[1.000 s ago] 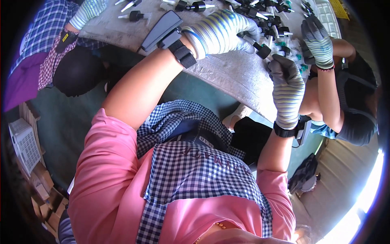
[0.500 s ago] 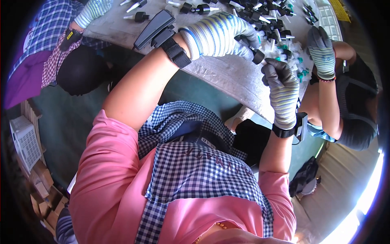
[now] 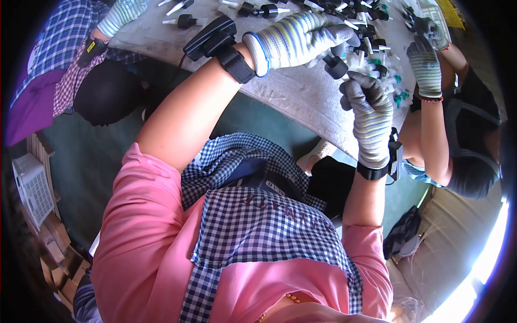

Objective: Assembling various plastic components of pump sprayers or dispensers.

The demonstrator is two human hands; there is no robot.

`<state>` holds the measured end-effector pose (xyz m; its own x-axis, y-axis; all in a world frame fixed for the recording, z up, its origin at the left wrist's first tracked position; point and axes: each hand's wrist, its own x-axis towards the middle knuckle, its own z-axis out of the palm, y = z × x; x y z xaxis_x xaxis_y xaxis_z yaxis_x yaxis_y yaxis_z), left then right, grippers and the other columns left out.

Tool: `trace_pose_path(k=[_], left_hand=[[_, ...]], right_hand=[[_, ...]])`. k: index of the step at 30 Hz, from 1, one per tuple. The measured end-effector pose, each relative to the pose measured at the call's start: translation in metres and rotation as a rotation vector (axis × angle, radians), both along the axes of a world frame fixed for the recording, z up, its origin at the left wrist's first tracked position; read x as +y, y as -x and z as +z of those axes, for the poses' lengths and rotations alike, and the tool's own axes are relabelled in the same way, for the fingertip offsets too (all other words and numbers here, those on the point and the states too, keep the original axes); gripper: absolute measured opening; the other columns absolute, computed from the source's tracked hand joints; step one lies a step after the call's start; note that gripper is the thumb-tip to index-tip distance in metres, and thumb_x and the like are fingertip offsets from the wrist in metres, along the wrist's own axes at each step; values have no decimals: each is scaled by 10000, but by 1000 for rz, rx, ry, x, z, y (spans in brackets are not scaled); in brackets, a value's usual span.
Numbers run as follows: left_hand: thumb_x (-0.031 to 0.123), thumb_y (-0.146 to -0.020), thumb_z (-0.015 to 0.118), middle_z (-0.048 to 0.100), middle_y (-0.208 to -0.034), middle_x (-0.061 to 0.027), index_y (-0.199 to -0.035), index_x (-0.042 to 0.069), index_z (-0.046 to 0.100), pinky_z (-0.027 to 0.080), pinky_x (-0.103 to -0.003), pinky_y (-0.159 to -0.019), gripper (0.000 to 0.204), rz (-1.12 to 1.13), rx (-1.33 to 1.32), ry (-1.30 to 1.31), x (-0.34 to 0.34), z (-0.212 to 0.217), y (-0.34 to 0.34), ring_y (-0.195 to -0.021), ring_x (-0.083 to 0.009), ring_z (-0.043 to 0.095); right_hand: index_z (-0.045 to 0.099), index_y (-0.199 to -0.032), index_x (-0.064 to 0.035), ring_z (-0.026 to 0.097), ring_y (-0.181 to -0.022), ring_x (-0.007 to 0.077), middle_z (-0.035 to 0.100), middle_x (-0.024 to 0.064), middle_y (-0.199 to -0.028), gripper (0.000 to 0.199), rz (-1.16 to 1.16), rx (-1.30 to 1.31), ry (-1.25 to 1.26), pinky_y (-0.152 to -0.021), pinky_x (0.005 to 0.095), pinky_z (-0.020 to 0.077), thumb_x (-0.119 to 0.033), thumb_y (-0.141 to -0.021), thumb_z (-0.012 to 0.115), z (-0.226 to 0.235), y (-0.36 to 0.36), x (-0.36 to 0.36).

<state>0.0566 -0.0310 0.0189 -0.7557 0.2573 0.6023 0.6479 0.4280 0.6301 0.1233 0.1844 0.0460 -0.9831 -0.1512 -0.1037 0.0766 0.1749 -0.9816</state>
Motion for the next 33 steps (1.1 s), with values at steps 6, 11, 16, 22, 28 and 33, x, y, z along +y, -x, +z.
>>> trace_pose_path(k=[6,11,16,22,28,33], left_hand=[[628,-1010,316,675,-827,25,-1128,125,712,366,-167,-458,651,-502,-841,-333,0,10,-10,-567,-31,537],[723,-960,283,665,-816,-4,-1093,93,685,430,-166,-468,759,-574,-1030,-386,4,-1,-12,-554,-59,558],[738,-950,290,656,-827,6,-1063,100,652,454,-161,-484,742,-580,-1089,-420,2,3,-12,-584,-61,597],[555,-1011,409,665,-782,-14,-1073,102,659,484,-274,-511,521,-368,-725,-366,13,5,-19,-603,-134,628],[575,-922,522,677,-737,-167,-955,84,703,527,-483,-638,524,-39,-297,173,25,39,-37,-712,-381,662],[615,-872,577,670,-781,-191,-1078,-18,649,506,-481,-590,669,72,-231,349,26,37,-45,-669,-377,657]], right_hand=[[679,-1075,-34,572,-658,70,683,30,-839,151,10,2,21,-632,216,460,-122,-953,668,-3,-6,-7],[669,-1064,-32,588,-665,78,685,43,-848,136,16,5,70,-637,215,473,-112,-955,663,-12,-11,-11],[648,-1077,-25,601,-674,91,688,56,-850,132,-18,-27,118,-649,229,495,-103,-971,638,-8,-17,-22],[625,-1122,-7,622,-813,128,692,69,-934,259,102,128,-211,-767,272,503,-174,-936,694,-11,-2,-10],[525,-1274,5,578,-1089,176,622,102,-1187,381,154,5,145,-951,342,473,-64,-923,659,-35,-7,-12],[450,-1420,-79,461,-1292,237,517,75,-1395,464,709,677,-2276,-1088,490,317,-282,-1002,438,-65,-13,-1]])
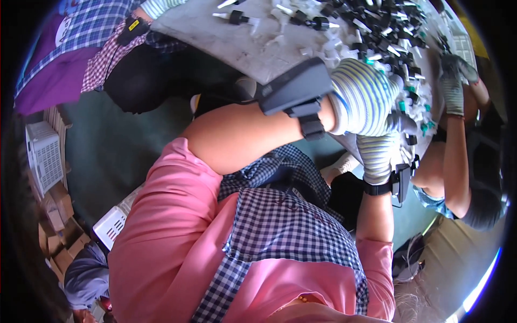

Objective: Assembling various plastic components of pump sprayers or dispensers.

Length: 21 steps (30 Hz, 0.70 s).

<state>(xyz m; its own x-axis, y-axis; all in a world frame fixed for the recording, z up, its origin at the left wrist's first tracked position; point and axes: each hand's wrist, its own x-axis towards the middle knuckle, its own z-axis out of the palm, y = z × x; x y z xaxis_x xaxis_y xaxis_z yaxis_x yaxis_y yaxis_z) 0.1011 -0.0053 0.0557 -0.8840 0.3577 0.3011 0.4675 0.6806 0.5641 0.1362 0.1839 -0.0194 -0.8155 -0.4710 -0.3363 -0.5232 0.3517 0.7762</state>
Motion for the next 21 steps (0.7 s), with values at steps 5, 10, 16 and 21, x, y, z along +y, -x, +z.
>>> trace_pose_path(k=[5,10,16,21], left_hand=[[580,-855,577,670,-1029,-179,-1231,42,618,496,-489,-753,657,46,95,71,13,-19,-2,-881,-347,647],[621,-852,547,667,-1054,-197,-1196,41,645,494,-494,-798,682,130,126,-132,13,-19,6,-907,-355,642],[462,-816,618,673,-759,-139,-928,47,702,481,-454,-621,438,-29,52,-103,27,-27,1,-685,-338,647],[467,-823,614,673,-758,-138,-926,45,701,481,-453,-622,443,9,14,-72,25,-33,1,-686,-336,648]], right_hand=[[383,-1481,-99,420,-1318,165,439,54,-1466,528,339,9,943,-1051,371,343,-291,-991,439,-19,10,18],[588,-1309,-65,569,-1159,164,614,67,-1273,406,65,4,477,-966,349,449,-258,-959,518,3,16,-25],[620,-1255,-55,600,-1099,183,640,79,-1218,389,-280,93,542,-916,367,478,-277,-945,542,-7,34,-13],[646,-1209,-47,626,-1050,200,662,90,-1171,379,-598,174,559,-875,382,502,-293,-934,562,-15,39,-40]])
